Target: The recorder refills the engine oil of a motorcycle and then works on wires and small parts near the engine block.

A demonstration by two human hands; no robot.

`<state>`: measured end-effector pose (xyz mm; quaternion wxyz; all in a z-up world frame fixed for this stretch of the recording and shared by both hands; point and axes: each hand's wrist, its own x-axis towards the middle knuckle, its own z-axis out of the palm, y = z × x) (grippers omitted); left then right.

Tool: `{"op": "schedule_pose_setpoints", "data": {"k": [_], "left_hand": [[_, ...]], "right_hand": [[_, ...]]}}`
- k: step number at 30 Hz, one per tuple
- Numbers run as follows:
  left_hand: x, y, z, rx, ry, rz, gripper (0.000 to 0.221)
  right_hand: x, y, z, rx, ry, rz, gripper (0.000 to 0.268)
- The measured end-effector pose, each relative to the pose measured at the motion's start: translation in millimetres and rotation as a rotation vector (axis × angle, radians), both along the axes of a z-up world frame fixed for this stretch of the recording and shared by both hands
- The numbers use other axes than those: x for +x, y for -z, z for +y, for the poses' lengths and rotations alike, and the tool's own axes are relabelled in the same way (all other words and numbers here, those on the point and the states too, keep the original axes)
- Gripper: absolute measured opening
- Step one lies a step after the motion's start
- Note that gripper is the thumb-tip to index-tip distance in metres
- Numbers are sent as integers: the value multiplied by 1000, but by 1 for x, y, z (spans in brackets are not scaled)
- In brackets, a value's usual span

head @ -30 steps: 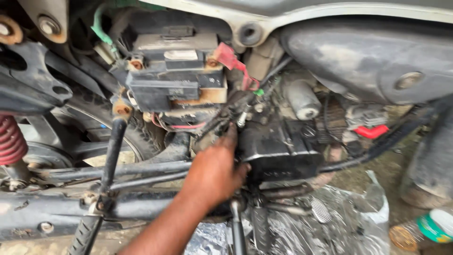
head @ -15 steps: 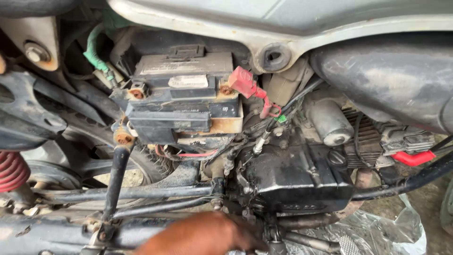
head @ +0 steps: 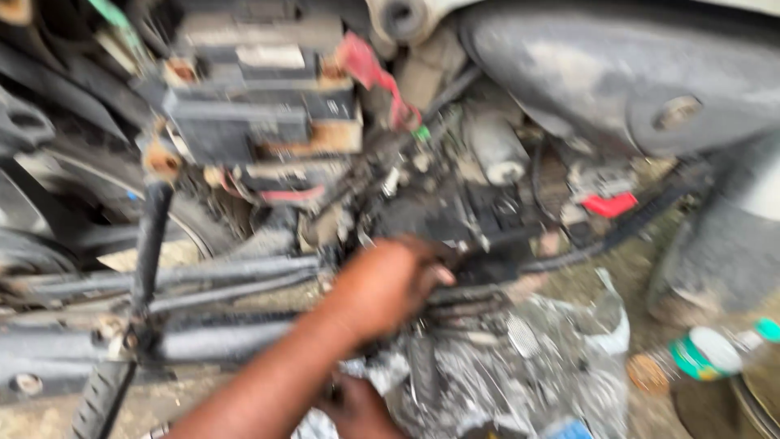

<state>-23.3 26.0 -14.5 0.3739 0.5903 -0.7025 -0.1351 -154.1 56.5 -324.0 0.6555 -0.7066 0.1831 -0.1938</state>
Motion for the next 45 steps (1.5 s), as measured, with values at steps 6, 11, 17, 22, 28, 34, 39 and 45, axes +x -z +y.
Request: {"op": "schedule_pose_setpoints", "data": {"k": [6, 11, 17, 22, 28, 34, 39, 45], "left_hand": [[46, 17, 29, 489, -324, -399, 23], [44, 41, 42, 293, -407, -281, 20], [28, 85, 45, 359, -401, -399, 30], [26, 101, 39, 198, -436, -123, 30], [22, 95, 44, 97, -463, 41, 27], [24, 106, 43, 143, -551, 169, 25], [33, 132, 35, 130, -546, 377, 25], [27, 120, 35, 238, -542, 613, 27]], "right_hand": [[47, -164, -11, 136, 58, -312, 19], [32, -237, -18, 122, 252, 298, 24], [12, -161, -94, 143, 76, 361, 24], [-4, -192, -88, 396, 162, 164, 27], [-3, -221, -70, 260, 311, 357, 29], [-1, -183, -92, 370, 222, 297, 27], [-3, -213, -64, 284, 340, 233, 30], [-9, -227, -51, -40, 625, 277, 23]]}}
